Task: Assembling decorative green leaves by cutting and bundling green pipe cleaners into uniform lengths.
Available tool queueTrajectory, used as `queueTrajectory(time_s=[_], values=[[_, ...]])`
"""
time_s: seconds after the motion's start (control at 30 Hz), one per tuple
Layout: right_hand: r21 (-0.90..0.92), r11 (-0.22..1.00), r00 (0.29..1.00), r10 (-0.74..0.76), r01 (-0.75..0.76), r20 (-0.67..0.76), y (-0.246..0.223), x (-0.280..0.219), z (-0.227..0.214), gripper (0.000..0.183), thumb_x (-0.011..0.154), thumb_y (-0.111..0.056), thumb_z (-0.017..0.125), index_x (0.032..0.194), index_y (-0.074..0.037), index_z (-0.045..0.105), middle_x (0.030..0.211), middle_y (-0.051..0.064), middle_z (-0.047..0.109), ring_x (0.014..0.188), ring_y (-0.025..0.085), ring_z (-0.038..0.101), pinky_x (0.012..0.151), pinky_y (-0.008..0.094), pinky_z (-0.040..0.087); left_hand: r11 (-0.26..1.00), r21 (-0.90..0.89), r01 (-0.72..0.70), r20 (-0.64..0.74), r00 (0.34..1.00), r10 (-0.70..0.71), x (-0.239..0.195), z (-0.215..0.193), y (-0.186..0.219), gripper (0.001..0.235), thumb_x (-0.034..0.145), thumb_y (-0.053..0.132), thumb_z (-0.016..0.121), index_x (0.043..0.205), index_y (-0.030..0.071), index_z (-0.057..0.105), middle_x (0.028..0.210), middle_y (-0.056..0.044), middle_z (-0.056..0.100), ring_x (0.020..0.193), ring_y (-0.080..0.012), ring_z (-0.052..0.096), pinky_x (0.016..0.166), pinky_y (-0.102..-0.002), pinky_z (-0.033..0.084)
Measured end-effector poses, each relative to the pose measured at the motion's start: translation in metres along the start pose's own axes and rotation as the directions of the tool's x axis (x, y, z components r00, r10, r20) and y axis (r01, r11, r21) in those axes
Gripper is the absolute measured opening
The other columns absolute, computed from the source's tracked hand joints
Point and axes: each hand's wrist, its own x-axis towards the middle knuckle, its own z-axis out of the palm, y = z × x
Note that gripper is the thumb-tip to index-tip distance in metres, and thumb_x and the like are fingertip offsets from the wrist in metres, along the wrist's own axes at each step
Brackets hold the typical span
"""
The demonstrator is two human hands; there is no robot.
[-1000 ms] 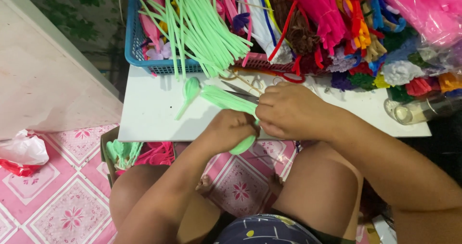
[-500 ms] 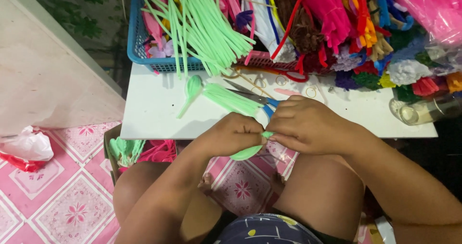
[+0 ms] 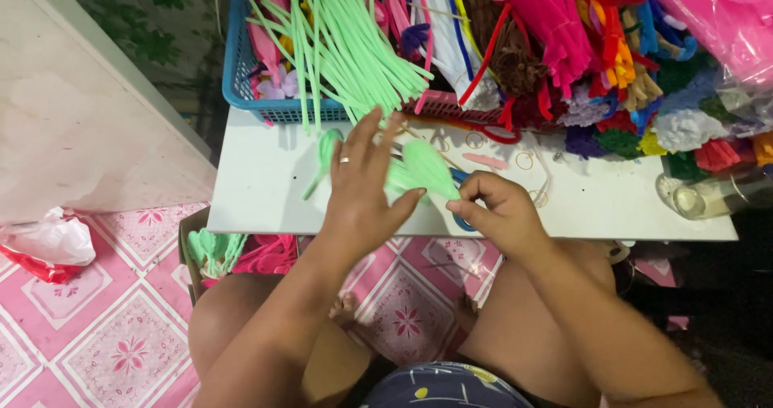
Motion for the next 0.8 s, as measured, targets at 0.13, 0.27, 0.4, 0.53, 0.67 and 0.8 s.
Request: queueTrajectory(time_s=[0.13, 0.27, 0.4, 0.53, 0.67, 0.8], values=[[-0.229, 0.954, 0.953, -0.239, 0.195, -0.186, -0.014, -0.003, 0.028, 0.016, 0.086, -0.012, 0.083, 0.084, -0.005, 0.069, 0.075, 0.005, 0.063, 0.072, 0.021, 0.063, 0.073, 0.034, 0.051, 0.382, -0.782, 0.493, 0.397, 0.866, -0.304, -0.009, 0.023, -0.008, 0.056, 0.083, 0.027, 0.082, 0.129, 0.004, 0.060, 0.122, -0.019, 0.065, 0.118, -0.0290, 0.059, 0.103, -0.050, 0.046], [-0.265, 0.931, 0.950, -0.290, 0.252, -0.115, -0.031, -0.002, 0.028, 0.021, 0.083, -0.026, 0.086, 0.077, -0.009, 0.074, 0.068, 0.005, 0.067, 0.065, 0.021, 0.064, 0.069, 0.033, 0.052, 0.103, -0.834, 0.542, 0.498, 0.820, -0.282, -0.007, 0.025, -0.007, 0.011, 0.091, 0.015, 0.077, 0.094, 0.004, 0.078, 0.086, -0.011, 0.079, 0.083, -0.0123, 0.072, 0.080, -0.035, 0.061], [-0.222, 0.958, 0.961, -0.221, 0.181, -0.168, -0.037, 0.015, -0.012, 0.019, 0.095, -0.020, 0.074, 0.084, -0.004, 0.073, 0.075, 0.007, 0.068, 0.070, 0.018, 0.061, 0.073, 0.032, 0.052, 0.171, -0.798, 0.578, 0.550, 0.814, -0.184, -0.003, 0.006, -0.002, 0.011, 0.089, 0.013, 0.078, 0.086, 0.003, 0.077, 0.078, -0.007, 0.076, 0.076, -0.0085, 0.060, 0.074, -0.032, 0.057], [-0.081, 0.986, 0.990, -0.142, 0.143, 0.012, -0.055, 0.035, -0.002, 0.026, 0.087, -0.011, 0.080, 0.108, 0.002, 0.073, 0.084, 0.009, 0.071, 0.079, 0.014, 0.064, 0.074, 0.030, 0.055, 0.216, -0.743, 0.634, 0.641, 0.767, -0.046, -0.001, 0.006, 0.002, 0.014, 0.089, 0.012, 0.076, 0.077, 0.005, 0.076, 0.067, -0.003, 0.071, 0.060, -0.0077, 0.058, 0.061, -0.024, 0.050], [-0.298, 0.913, 0.953, -0.300, 0.278, -0.030, -0.058, 0.039, 0.009, 0.019, 0.088, -0.008, 0.079, 0.104, 0.002, 0.074, 0.078, 0.012, 0.067, 0.067, 0.022, 0.066, 0.066, 0.033, 0.055, 0.118, -0.732, 0.671, 0.659, 0.742, -0.124, -0.001, 0.004, 0.005, 0.014, 0.088, 0.013, 0.077, 0.078, 0.002, 0.074, 0.067, -0.008, 0.073, 0.064, -0.0090, 0.063, 0.063, -0.026, 0.053], [-0.295, 0.899, 0.937, -0.348, 0.324, -0.031, -0.045, 0.037, 0.007, 0.010, 0.091, -0.007, 0.076, 0.099, -0.001, 0.078, 0.079, 0.009, 0.067, 0.066, 0.019, 0.065, 0.064, 0.030, 0.055, 0.041, -0.744, 0.667, 0.656, 0.740, -0.149, -0.003, 0.016, 0.002, 0.019, 0.090, 0.012, 0.076, 0.078, -0.002, 0.072, 0.071, -0.016, 0.075, 0.065, -0.0128, 0.068, 0.061, -0.026, 0.057]])
